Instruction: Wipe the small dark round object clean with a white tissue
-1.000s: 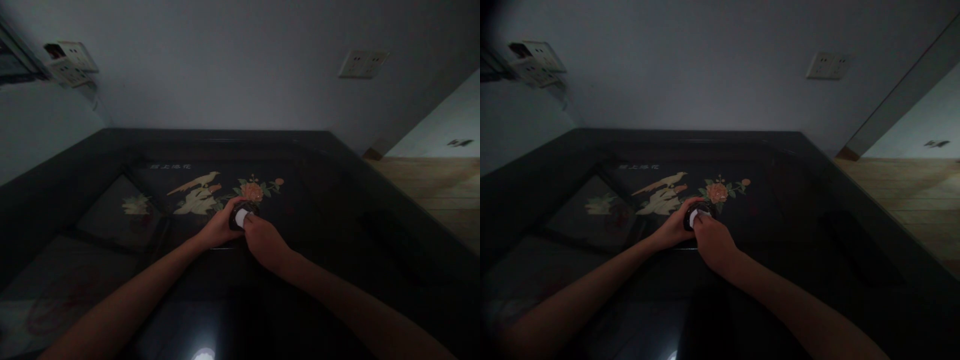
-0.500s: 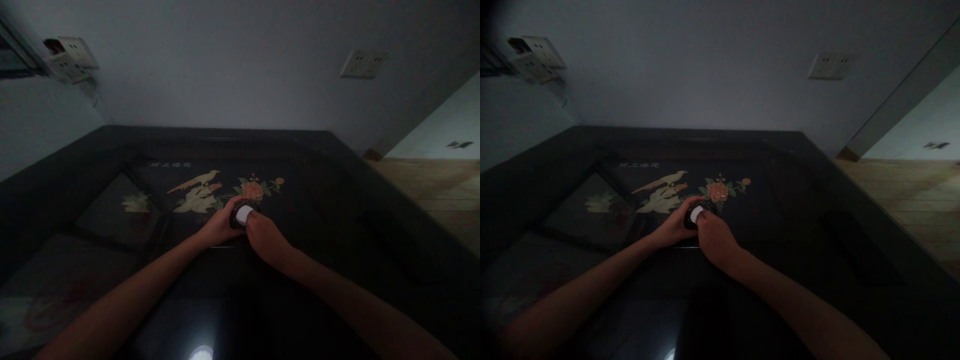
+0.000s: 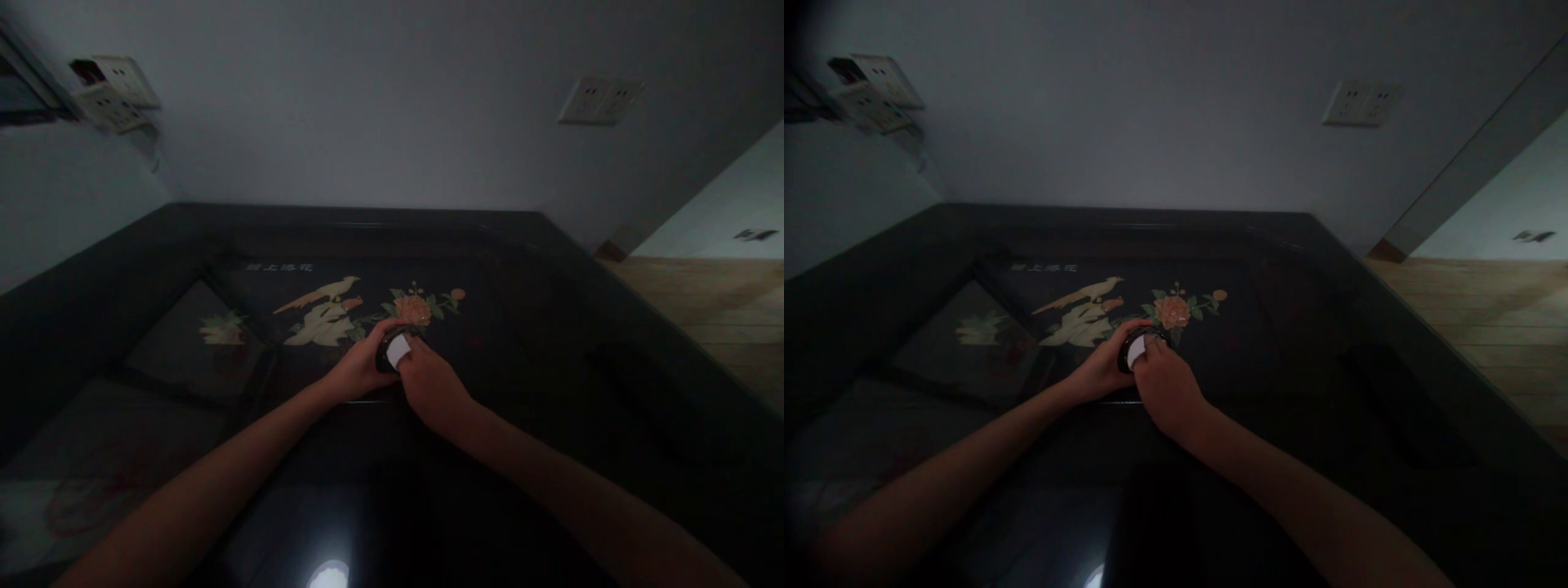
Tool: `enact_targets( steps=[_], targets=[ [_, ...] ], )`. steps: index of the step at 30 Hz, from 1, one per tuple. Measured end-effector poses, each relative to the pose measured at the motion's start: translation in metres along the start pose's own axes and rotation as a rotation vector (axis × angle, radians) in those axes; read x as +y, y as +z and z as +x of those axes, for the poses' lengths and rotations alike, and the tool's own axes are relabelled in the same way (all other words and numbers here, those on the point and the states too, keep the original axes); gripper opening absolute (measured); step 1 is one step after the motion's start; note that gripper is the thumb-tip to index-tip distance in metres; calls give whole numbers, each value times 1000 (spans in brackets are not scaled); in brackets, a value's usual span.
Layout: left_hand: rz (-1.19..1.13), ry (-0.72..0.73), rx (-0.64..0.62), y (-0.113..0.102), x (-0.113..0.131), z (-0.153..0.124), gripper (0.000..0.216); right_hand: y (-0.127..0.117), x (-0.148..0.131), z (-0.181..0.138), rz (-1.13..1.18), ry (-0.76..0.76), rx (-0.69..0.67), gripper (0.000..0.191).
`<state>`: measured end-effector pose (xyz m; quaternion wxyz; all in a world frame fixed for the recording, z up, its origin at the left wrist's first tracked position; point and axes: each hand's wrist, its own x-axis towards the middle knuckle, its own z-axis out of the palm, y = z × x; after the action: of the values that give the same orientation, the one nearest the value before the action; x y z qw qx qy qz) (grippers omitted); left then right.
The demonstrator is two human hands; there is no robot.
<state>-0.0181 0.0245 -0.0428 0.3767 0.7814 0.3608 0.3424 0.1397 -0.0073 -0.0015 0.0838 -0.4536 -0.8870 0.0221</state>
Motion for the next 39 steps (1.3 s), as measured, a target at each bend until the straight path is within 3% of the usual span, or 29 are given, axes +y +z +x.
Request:
enact_targets(
  steps=[4,9,16,22,25,32,39],
  targets=[
    [4,-5,-3,0,-1,0,78,0,-4,-1,-126,-22,29,34],
    [4,-2,-17,0,0,-1,78,-8,-5,-3,0,-8,-100,33],
    [11,5,-10,0,0,0,77,-5,-5,-1,-91,10,-6,32],
    [3,-34,-33,0,-1,-1,79,-7,-5,-3,-1,-20,-91,34],
    [-1,-5,-12,1,-2,-1,77,-3,-2,-3,54,-18,-57,35],
    [2,-22,-2,1,-2,0,78,1,-7,-3,-149,6,26,32],
    [5,-40,-27,-1,1,-1,80,-10,-7,-3,27,16,-104,33]
  ],
)
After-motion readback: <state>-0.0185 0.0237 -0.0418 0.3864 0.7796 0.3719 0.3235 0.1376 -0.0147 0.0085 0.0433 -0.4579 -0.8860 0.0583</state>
